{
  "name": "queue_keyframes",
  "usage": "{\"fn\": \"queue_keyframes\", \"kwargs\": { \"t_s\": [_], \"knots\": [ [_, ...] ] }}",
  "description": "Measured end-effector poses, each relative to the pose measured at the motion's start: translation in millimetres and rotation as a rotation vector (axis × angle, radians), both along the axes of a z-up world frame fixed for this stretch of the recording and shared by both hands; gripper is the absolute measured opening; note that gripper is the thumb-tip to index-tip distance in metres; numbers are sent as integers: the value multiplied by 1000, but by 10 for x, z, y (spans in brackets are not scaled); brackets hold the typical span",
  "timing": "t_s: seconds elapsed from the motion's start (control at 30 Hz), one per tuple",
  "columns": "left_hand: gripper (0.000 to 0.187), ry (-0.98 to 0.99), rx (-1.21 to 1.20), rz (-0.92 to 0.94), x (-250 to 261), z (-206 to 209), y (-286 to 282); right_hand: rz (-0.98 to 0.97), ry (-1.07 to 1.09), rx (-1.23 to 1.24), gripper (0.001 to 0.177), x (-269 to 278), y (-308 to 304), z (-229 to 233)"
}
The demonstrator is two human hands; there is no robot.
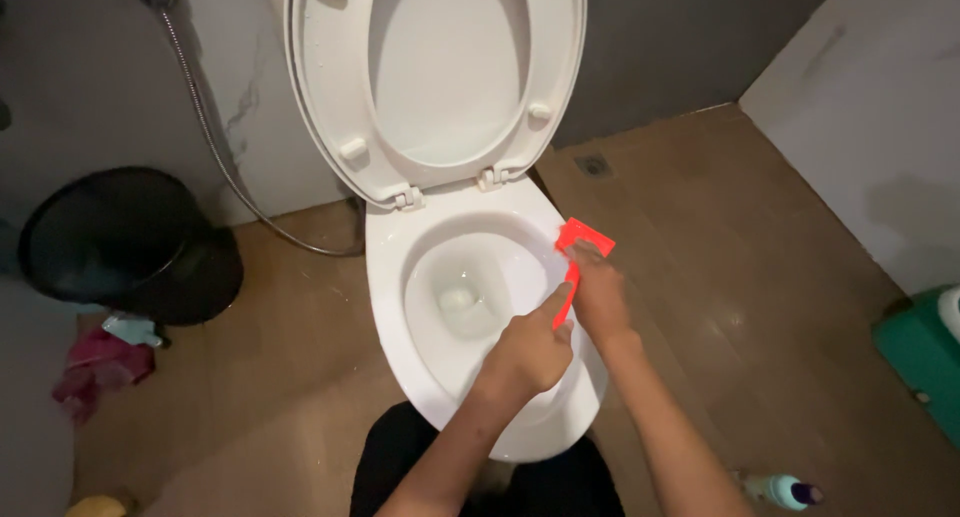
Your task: Cleaning the inside of a toilet bowl using a brush and cleaning solution.
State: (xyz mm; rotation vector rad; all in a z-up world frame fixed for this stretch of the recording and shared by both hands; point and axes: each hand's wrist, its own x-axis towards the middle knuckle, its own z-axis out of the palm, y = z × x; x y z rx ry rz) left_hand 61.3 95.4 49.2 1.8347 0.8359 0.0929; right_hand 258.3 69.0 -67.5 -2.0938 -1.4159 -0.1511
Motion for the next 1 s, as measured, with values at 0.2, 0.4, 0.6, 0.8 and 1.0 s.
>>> {"fn": "queue_keyframes", "kwargs": {
  "t_s": [0.2,0.4,0.6,0.8,1.0],
  "knots": [
    [60,-101,17,116,-16,-57,254,52,-38,-8,42,86,377,-86],
    [60,-171,93,163,21,-406,598,14,81,-15,40,-112,785,58],
    [59,-205,36,168,-4,-313,653,50,24,23,32,-92,851,45],
    [55,-459,213,170,66,-853,759,48,-54,48,38,-63,885,-30],
    [64,-50,40,134,-73,-137,905,52,59,-2,32,-251,1076,229]
  ]
}}
